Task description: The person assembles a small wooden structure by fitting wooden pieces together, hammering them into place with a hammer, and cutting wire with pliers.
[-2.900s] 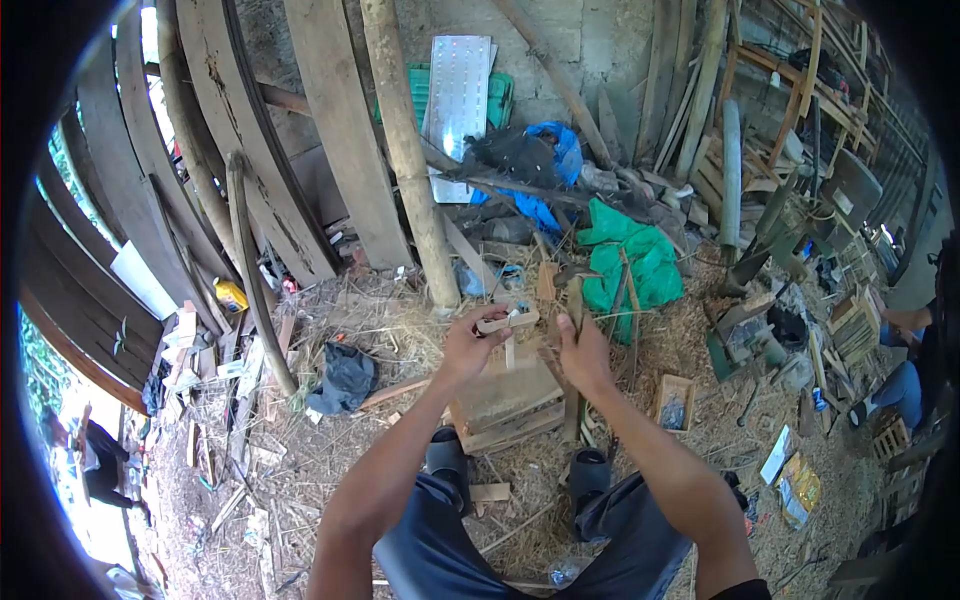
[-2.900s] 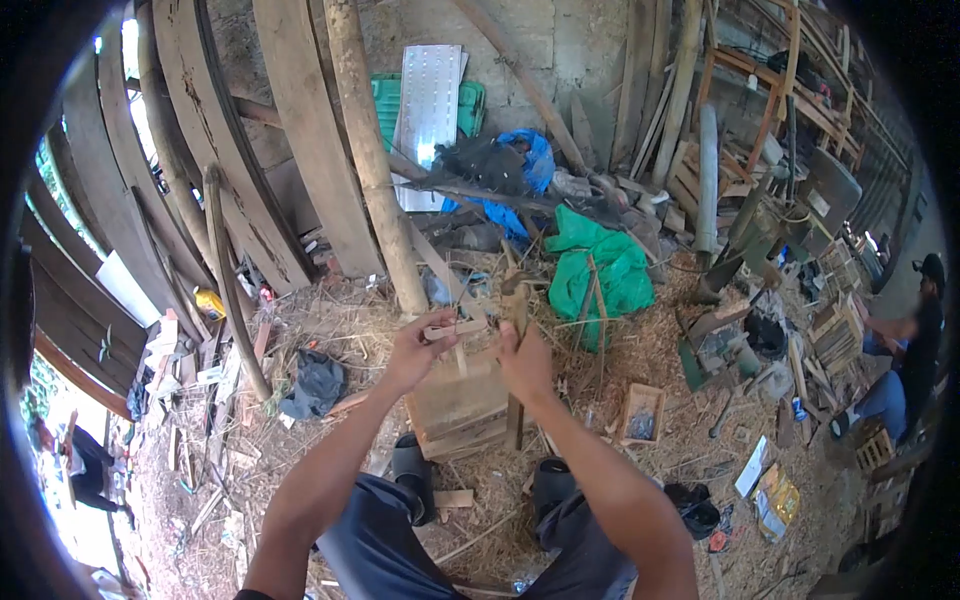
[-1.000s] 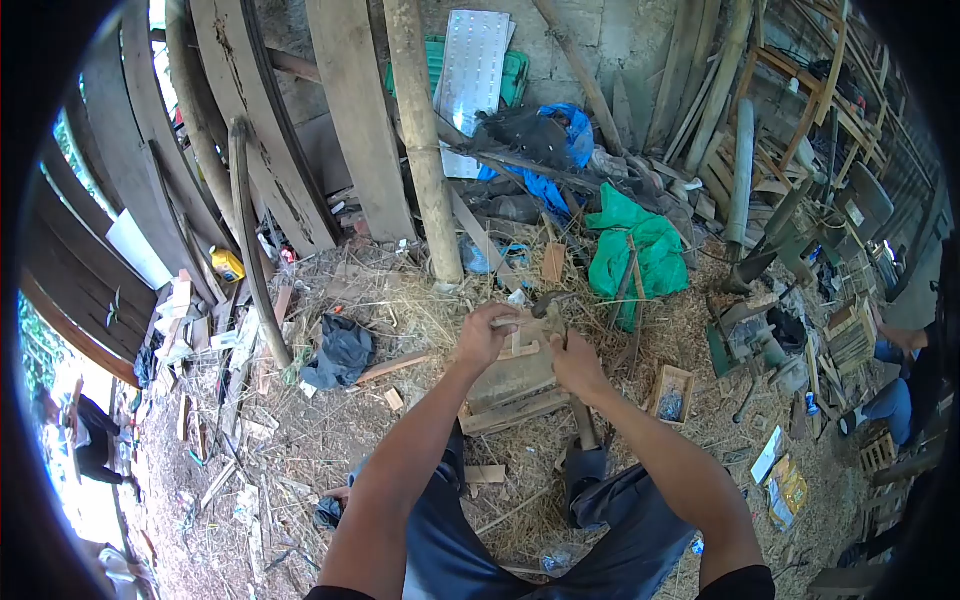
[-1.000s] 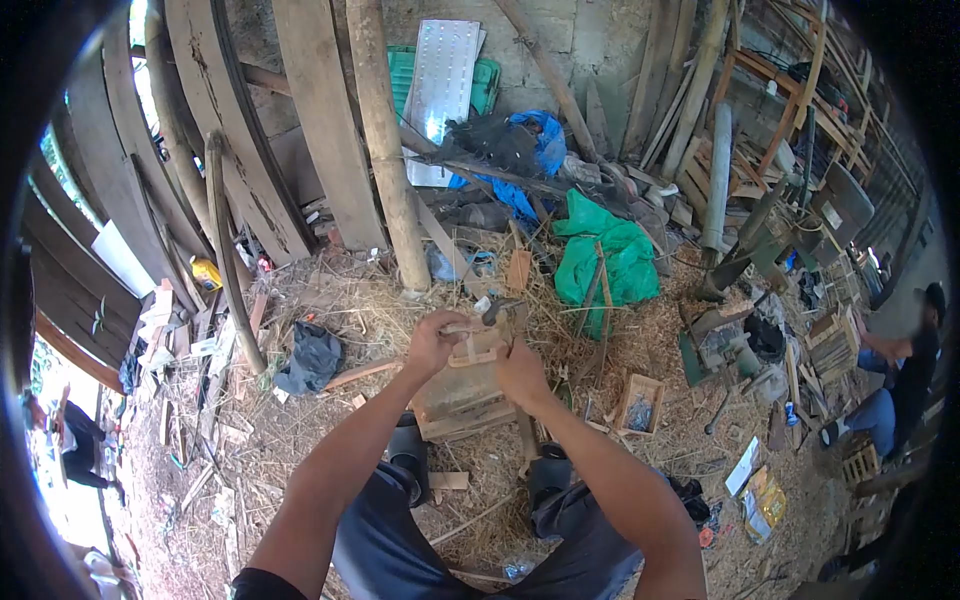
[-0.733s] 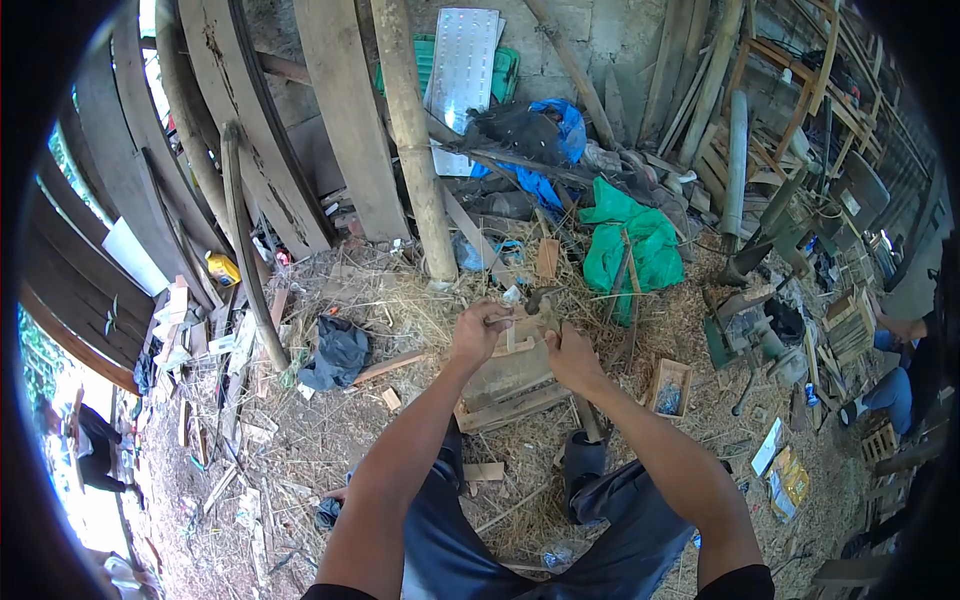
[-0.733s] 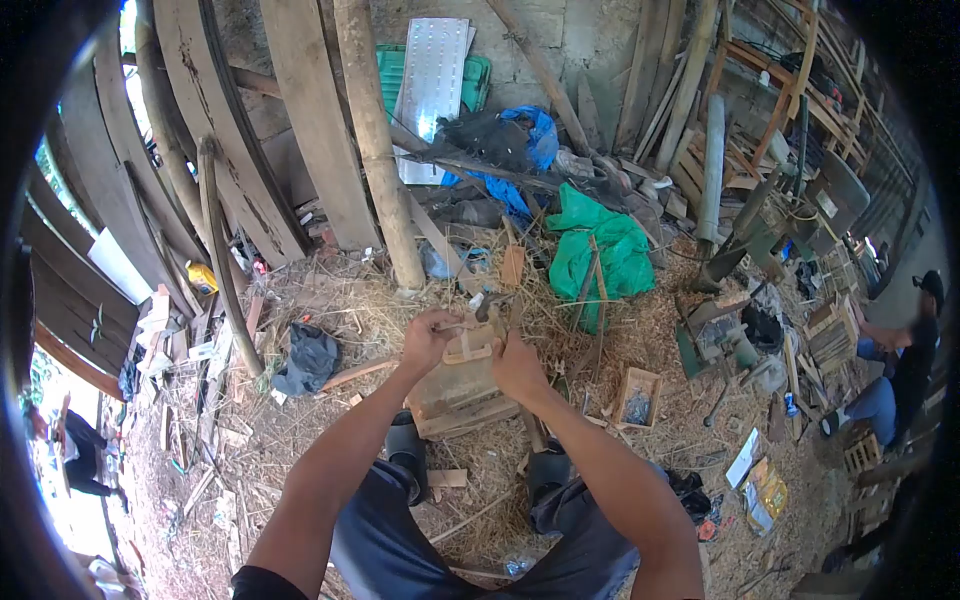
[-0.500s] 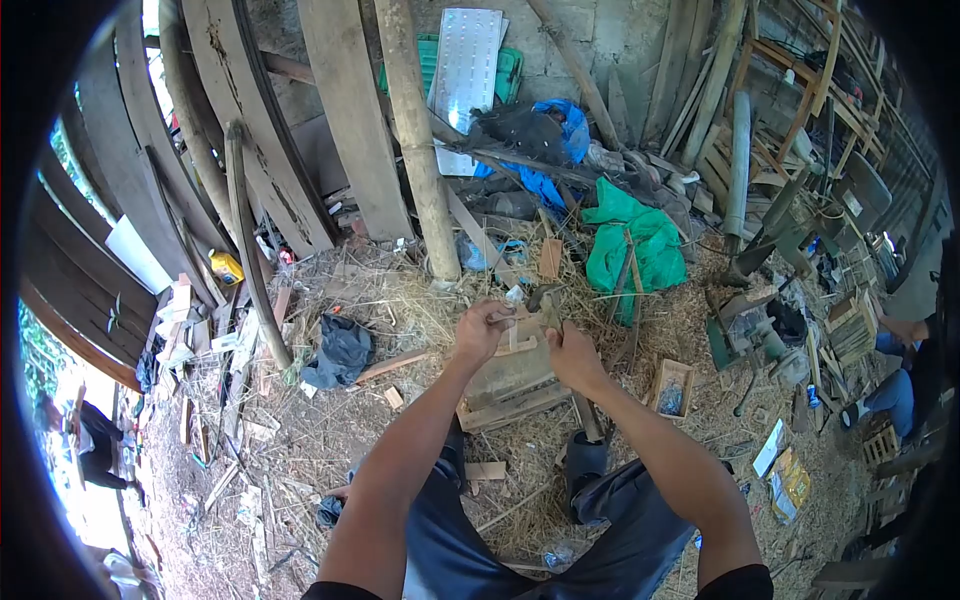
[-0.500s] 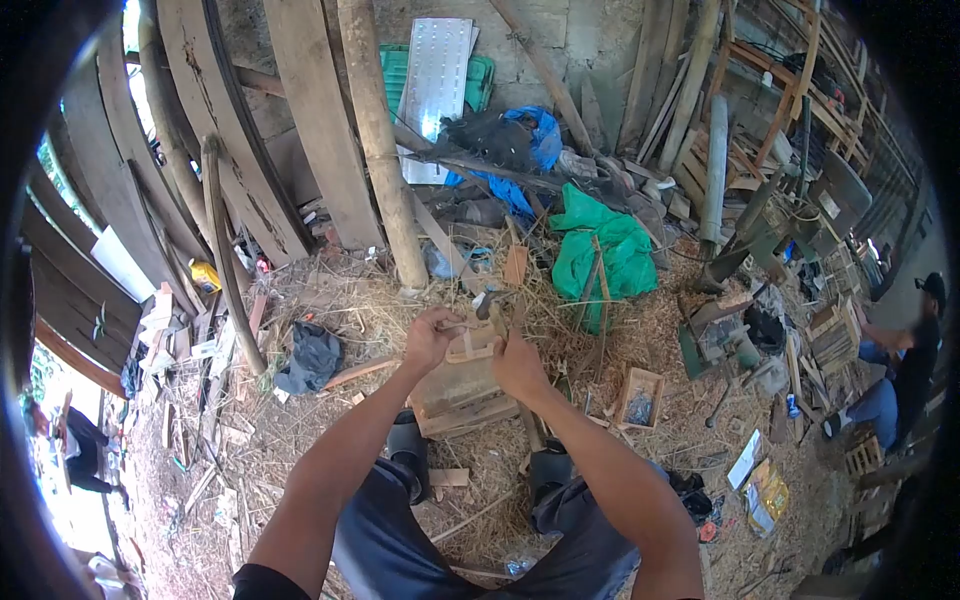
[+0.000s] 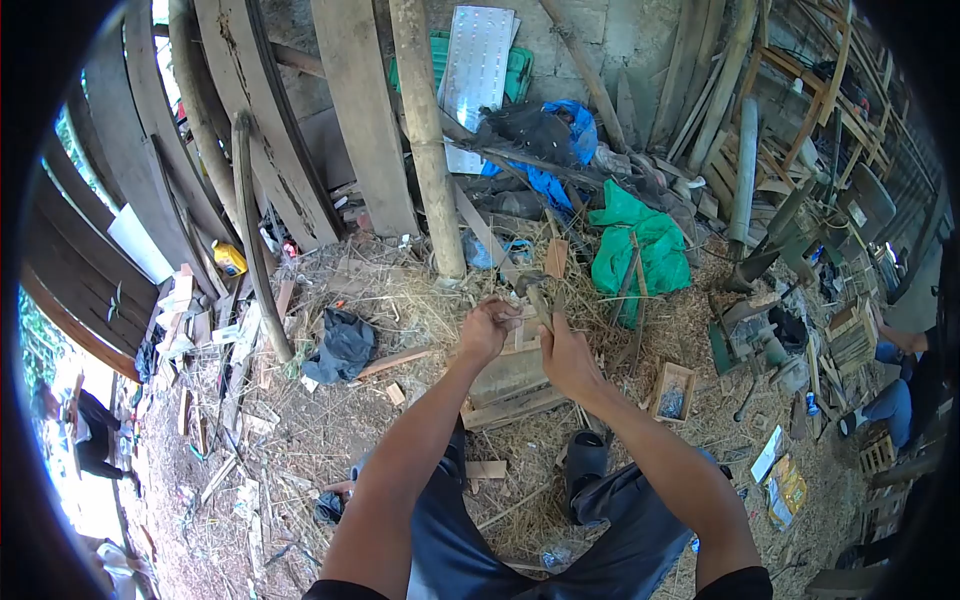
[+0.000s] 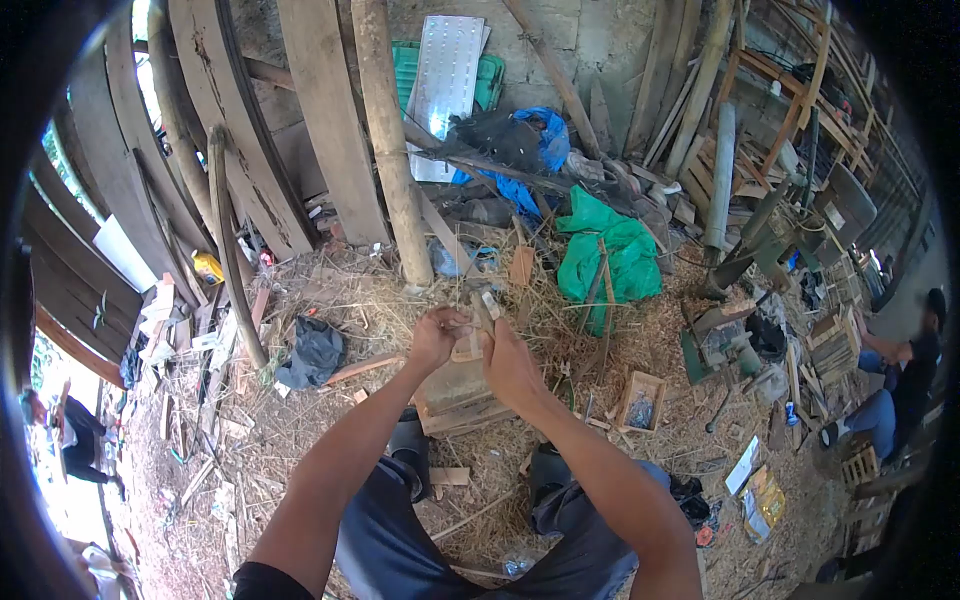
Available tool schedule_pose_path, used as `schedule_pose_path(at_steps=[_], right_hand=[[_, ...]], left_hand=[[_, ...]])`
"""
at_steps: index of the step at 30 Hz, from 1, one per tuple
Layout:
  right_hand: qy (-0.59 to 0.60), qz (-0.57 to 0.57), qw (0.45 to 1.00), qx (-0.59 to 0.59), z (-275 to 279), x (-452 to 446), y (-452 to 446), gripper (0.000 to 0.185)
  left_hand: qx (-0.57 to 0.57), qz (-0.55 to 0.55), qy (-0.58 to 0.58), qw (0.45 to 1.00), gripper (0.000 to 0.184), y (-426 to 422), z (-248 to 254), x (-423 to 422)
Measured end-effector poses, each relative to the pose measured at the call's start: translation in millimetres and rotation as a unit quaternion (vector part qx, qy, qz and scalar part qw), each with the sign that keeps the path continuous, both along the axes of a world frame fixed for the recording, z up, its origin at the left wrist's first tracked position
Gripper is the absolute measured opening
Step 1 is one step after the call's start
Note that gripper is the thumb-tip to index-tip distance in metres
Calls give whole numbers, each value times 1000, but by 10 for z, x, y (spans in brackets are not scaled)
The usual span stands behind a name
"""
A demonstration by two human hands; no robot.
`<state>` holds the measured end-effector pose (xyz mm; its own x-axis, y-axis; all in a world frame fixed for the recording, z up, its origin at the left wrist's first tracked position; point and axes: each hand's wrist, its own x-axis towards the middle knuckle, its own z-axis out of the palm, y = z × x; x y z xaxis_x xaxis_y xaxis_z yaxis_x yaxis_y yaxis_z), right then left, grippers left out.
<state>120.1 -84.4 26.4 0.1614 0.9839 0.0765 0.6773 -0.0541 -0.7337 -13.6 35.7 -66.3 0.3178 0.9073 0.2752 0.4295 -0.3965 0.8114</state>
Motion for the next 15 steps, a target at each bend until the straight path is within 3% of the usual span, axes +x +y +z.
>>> schedule_pose_path(at_steps=[4,7,9,15], right_hand=[[-69,4,998,-9,-217,19,1,21],[-54,26,996,70,-104,-13,17,23],[33,-10,999,-8,112,-52,-23,21],[-43,22,999,2,-149,21,8,25]], left_hand=[[-27,-7,15,999,19,-72,165,-7],[-24,1,13,1000,19,11,-21,-4],[-20,0,5,1000,20,24,-88,-19],[-31,5,34,999,21,-69,156,8]])
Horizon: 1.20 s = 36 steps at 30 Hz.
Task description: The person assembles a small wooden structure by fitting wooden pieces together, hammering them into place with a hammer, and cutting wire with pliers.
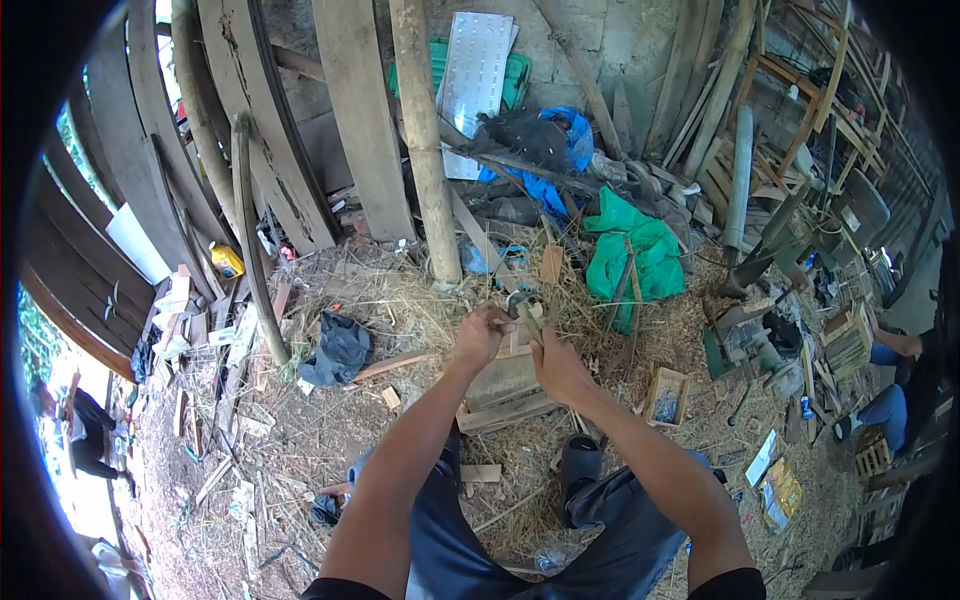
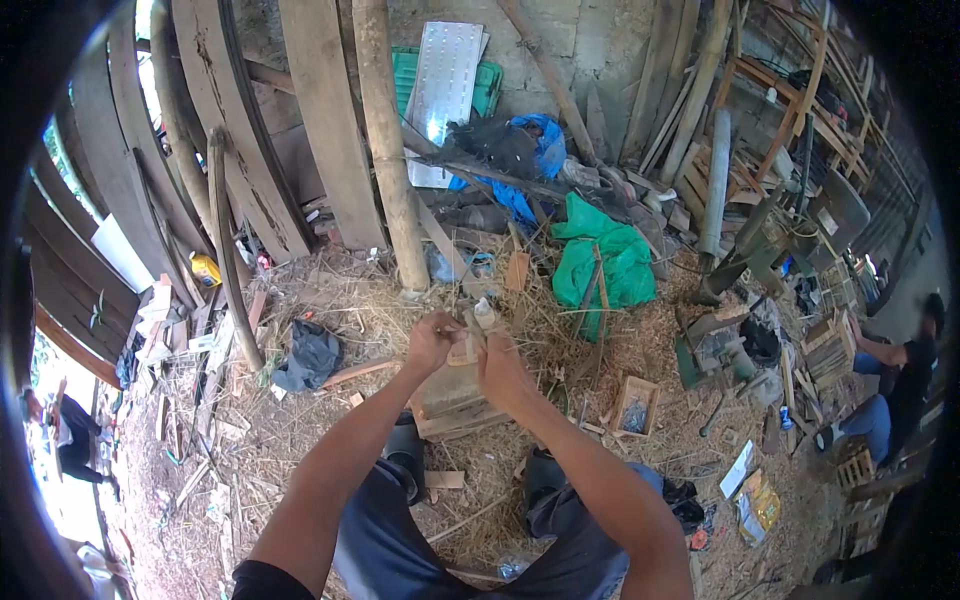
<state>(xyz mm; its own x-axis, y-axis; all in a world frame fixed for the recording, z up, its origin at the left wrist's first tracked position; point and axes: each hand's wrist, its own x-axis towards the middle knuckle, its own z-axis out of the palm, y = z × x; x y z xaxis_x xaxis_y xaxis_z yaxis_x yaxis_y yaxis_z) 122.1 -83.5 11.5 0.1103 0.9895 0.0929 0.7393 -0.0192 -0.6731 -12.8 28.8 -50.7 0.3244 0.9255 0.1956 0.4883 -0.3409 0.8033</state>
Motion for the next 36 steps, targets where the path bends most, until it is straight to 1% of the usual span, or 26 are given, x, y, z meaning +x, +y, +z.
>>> schedule_pose_path(at_steps=[1,2,3,4,6,8,10,12,13,14,16,17,18,19,21,22,24,25,27,28,30,31,33,34,35,36], right_hand=[[-12,3,1000,-2,68,-10,0,26],[30,-16,999,-39,138,-1,1,24],[72,-34,994,-78,217,-16,5,23],[73,-33,994,-79,218,-14,18,23],[77,-68,992,-70,225,9,34,25],[78,-61,992,-72,202,0,19,25],[79,-56,993,-73,167,23,8,26],[48,-22,993,-107,94,43,16,27],[50,-21,993,-107,-52,65,57,27],[98,-44,990,-95,-240,100,122,26],[145,-66,984,-83,-173,76,125,25],[305,-93,939,-130,-126,99,98,24],[455,-117,866,-173,-30,94,89,23],[454,-116,867,-171,-14,98,105,23],[558,-128,788,-226,-8,125,115,22],[558,-130,788,-225,-17,140,119,22],[596,-95,747,-278,-32,150,134,21],[597,-96,746,-280,-35,149,128,21],[571,-90,766,-282,-8,157,122,21],[570,-89,767,-282,12,151,112,21],[528,-85,802,-265,45,113,77,21],[526,-84,804,-264,67,102,73,21],[459,-83,845,-260,107,78,57,22],[459,-83,845,-260,131,80,53,22],[420,-68,871,-247,160,92,58,24],[380,-52,893,-235,169,97,54,26]], left_hand=[[9,1,1,1000,20,-11,13,-2],[9,1,1,1000,20,-9,-9,2],[43,1,-20,999,20,-5,-44,1],[76,0,-40,996,20,-1,-79,-12],[60,-1,-35,998,21,-10,-68,-17],[44,-3,-32,998,21,-34,25,-9],[-37,-20,-51,998,20,-24,51,2],[-23,-33,-61,997,20,-5,33,-2],[-10,-45,-70,996,20,10,-5,-23],[-10,-43,-69,997,20,22,-41,-33],[30,-30,-66,997,19,31,-91,-19],[30,-30,-66,997,19,26,-113,-22],[19,-30,-69,997,19,24,-104,-21],[9,-31,-71,997,19,27,-94,-17],[14,-30,-69,997,19,23,-70,-12],[17,-29,-65,997,19,13,-57,-6],[12,-22,-45,999,18,-10,13,-12],[6,-12,-26,1000,18,-36,48,-27],[-1,-14,-29,999,18,-37,35,-28],[-6,-13,-34,999,18,-30,37,-22],[3,-10,-47,999,19,-59,60,-20],[12,-9,-57,998,20,-72,90,-17],[7,-12,-73,997,21,-40,46,-3],[1,-16,-87,996,22,-34,14,1],[0,-16,-87,996,22,-22,-19,2],[2,-14,-60,998,22,-53,66,-9]])
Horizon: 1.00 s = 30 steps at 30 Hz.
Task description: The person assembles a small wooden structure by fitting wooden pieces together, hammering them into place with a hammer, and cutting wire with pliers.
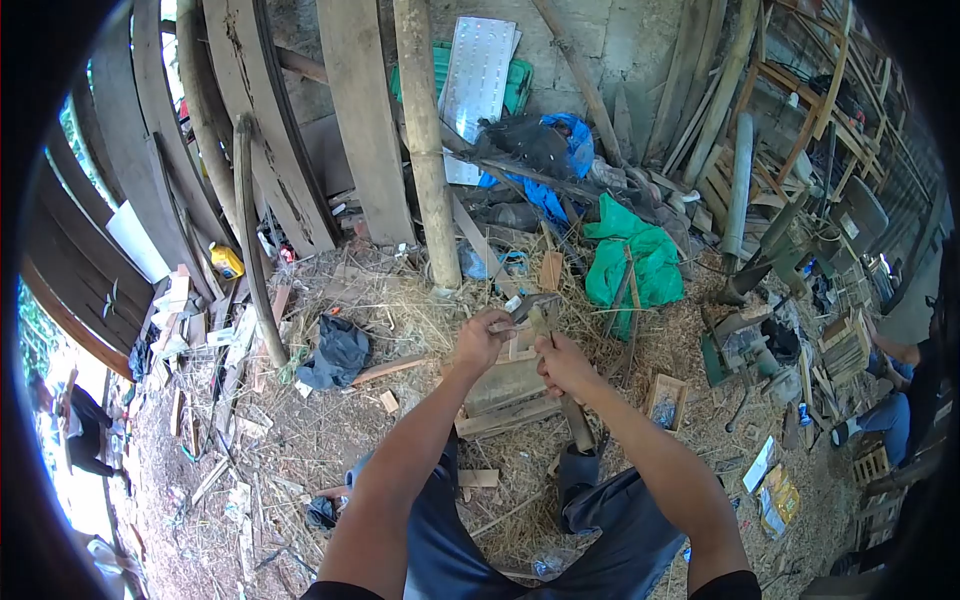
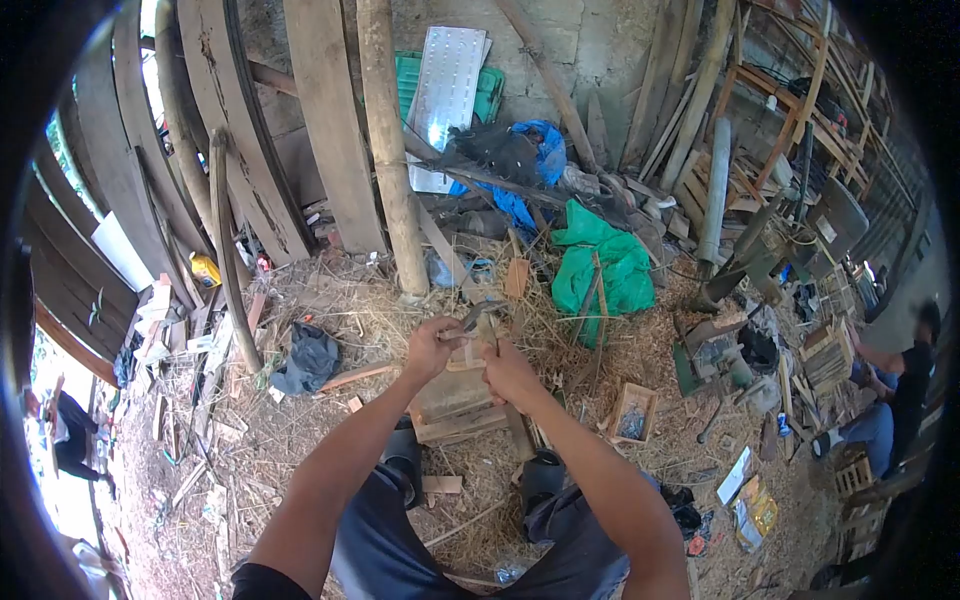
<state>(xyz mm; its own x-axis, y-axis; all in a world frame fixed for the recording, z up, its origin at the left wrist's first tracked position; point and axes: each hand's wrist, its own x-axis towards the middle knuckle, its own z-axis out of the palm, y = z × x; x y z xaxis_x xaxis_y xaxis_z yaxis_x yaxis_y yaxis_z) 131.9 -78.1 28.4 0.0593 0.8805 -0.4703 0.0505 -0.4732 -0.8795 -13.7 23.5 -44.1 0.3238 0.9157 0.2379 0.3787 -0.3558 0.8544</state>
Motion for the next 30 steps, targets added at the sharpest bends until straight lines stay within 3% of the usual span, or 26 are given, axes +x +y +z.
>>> schedule_pose_path(at_steps=[1,2,4,6,9,12,17,19,25,30], right_hand=[[1,1,1000,-2,-107,24,21,26],[-142,14,987,76,-268,68,85,28],[-282,28,947,152,-127,8,76,30],[-335,8,924,185,142,-57,-29,28],[-378,58,903,194,-62,-20,-45,24],[-374,77,912,148,-169,8,-49,21],[-374,48,905,199,-42,-13,-31,23],[-371,38,903,213,96,-68,-60,24],[-362,72,907,202,-27,-109,-40,23],[-319,20,931,177,417,-206,-123,21]], left_hand=[[2,3,27,1000,22,-17,33,-18],[2,5,27,1000,22,-17,46,-22],[8,5,34,999,22,-17,30,-16],[19,16,37,999,22,-18,7,-11],[-3,20,41,999,22,-3,-7,7],[-28,13,34,999,21,38,-18,-15],[-3,21,28,999,21,32,-90,16],[83,50,64,993,21,38,-144,28],[19,31,61,998,21,35,-87,13],[78,38,47,995,21,61,-229,14]])
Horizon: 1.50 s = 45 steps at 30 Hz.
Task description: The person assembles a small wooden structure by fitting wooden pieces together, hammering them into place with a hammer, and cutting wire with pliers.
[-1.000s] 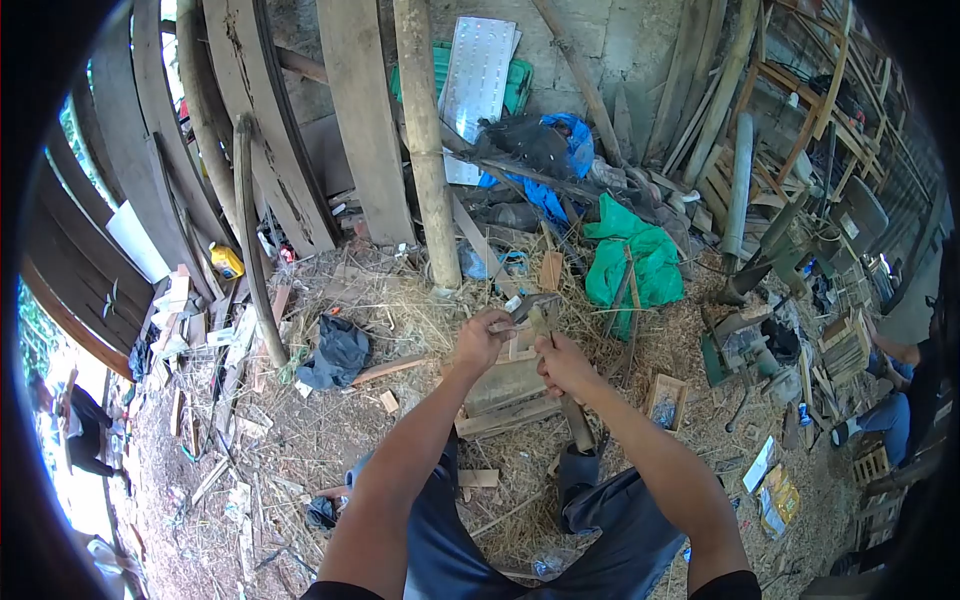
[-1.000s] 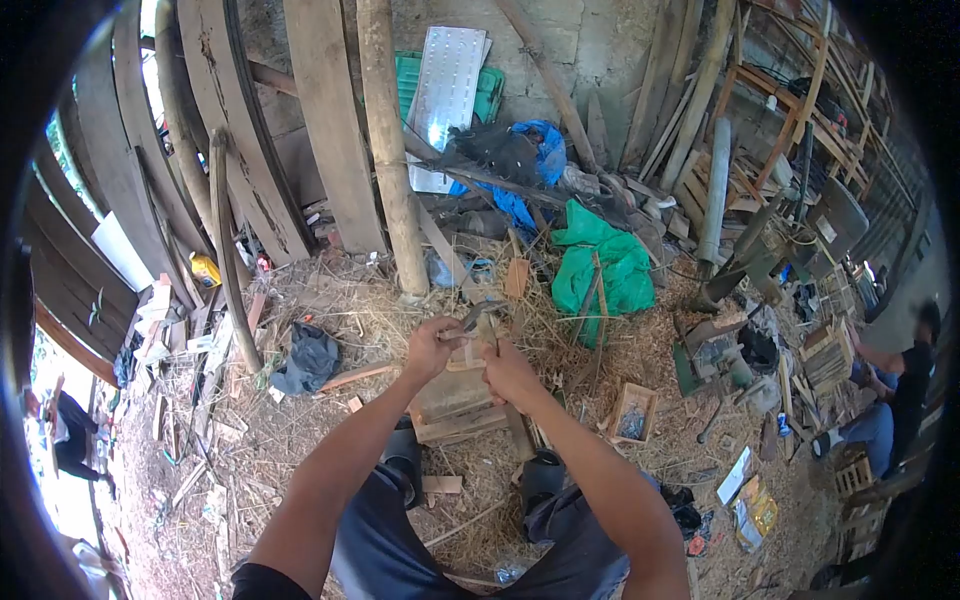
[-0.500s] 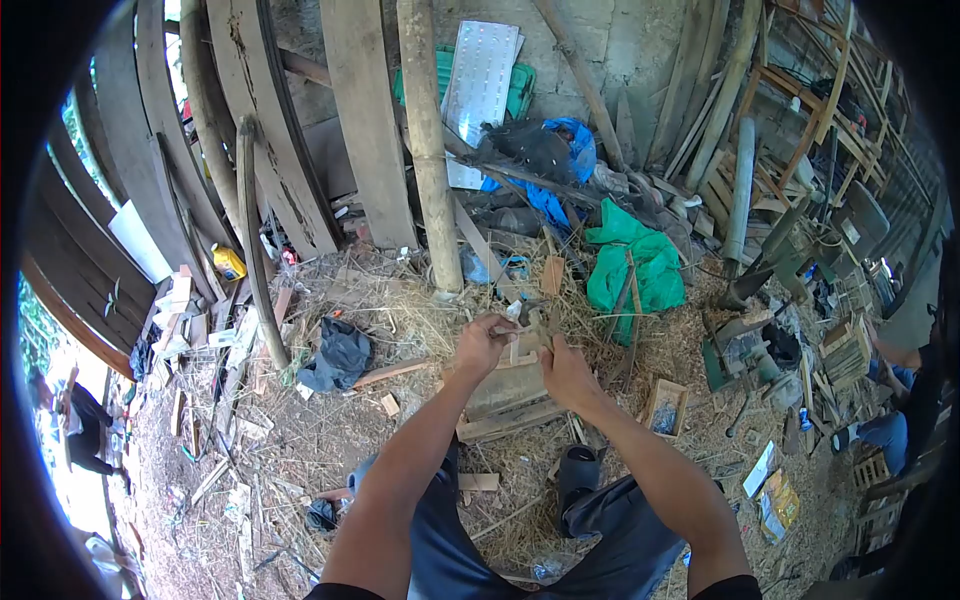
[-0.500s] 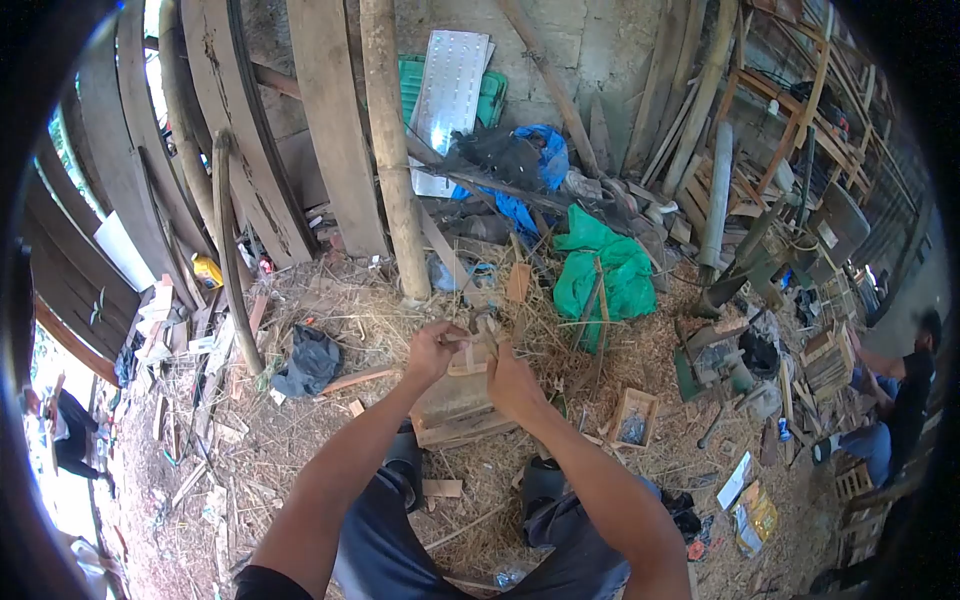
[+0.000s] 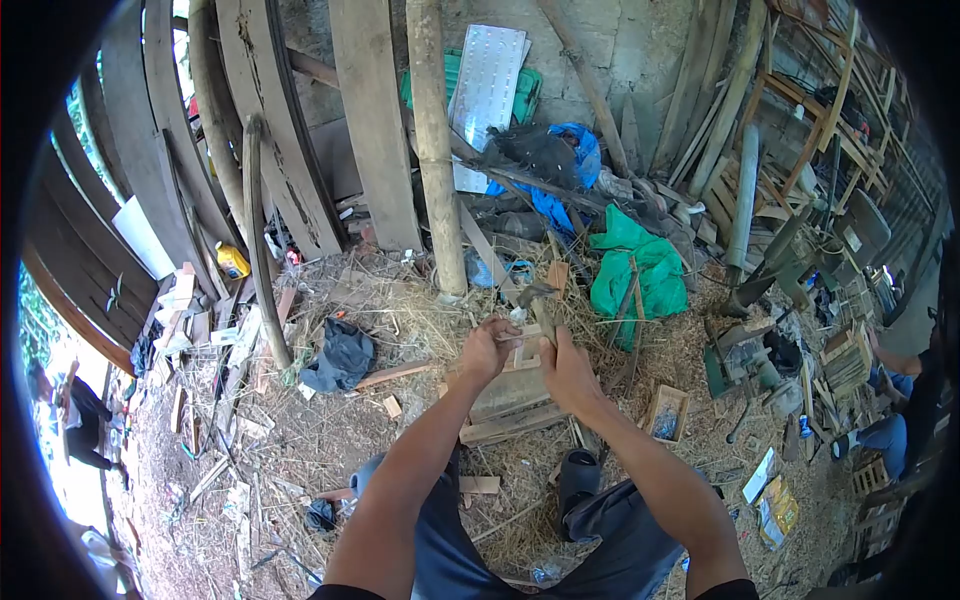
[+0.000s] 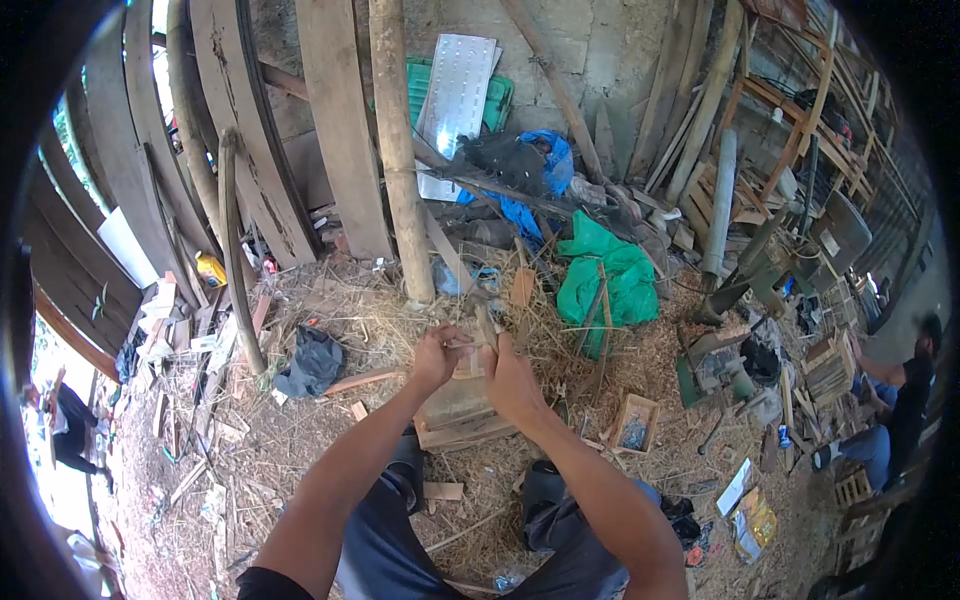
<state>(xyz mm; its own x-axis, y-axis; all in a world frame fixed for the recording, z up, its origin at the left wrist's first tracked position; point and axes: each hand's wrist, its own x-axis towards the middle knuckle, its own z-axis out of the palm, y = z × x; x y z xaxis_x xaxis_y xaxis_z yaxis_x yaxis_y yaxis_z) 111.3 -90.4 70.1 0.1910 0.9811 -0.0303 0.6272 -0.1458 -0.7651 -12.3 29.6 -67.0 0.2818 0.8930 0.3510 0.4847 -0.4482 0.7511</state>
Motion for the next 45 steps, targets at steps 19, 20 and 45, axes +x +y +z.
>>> schedule_pose_path(at_steps=[19,20,45], right_hand=[[-84,31,995,42,-559,71,68,21],[-67,29,997,18,-548,88,70,21],[-61,50,997,12,-466,137,56,19]], left_hand=[[-53,7,70,996,20,-103,268,-3],[-50,7,69,996,20,-88,247,2],[-44,2,13,999,19,-96,169,12]])
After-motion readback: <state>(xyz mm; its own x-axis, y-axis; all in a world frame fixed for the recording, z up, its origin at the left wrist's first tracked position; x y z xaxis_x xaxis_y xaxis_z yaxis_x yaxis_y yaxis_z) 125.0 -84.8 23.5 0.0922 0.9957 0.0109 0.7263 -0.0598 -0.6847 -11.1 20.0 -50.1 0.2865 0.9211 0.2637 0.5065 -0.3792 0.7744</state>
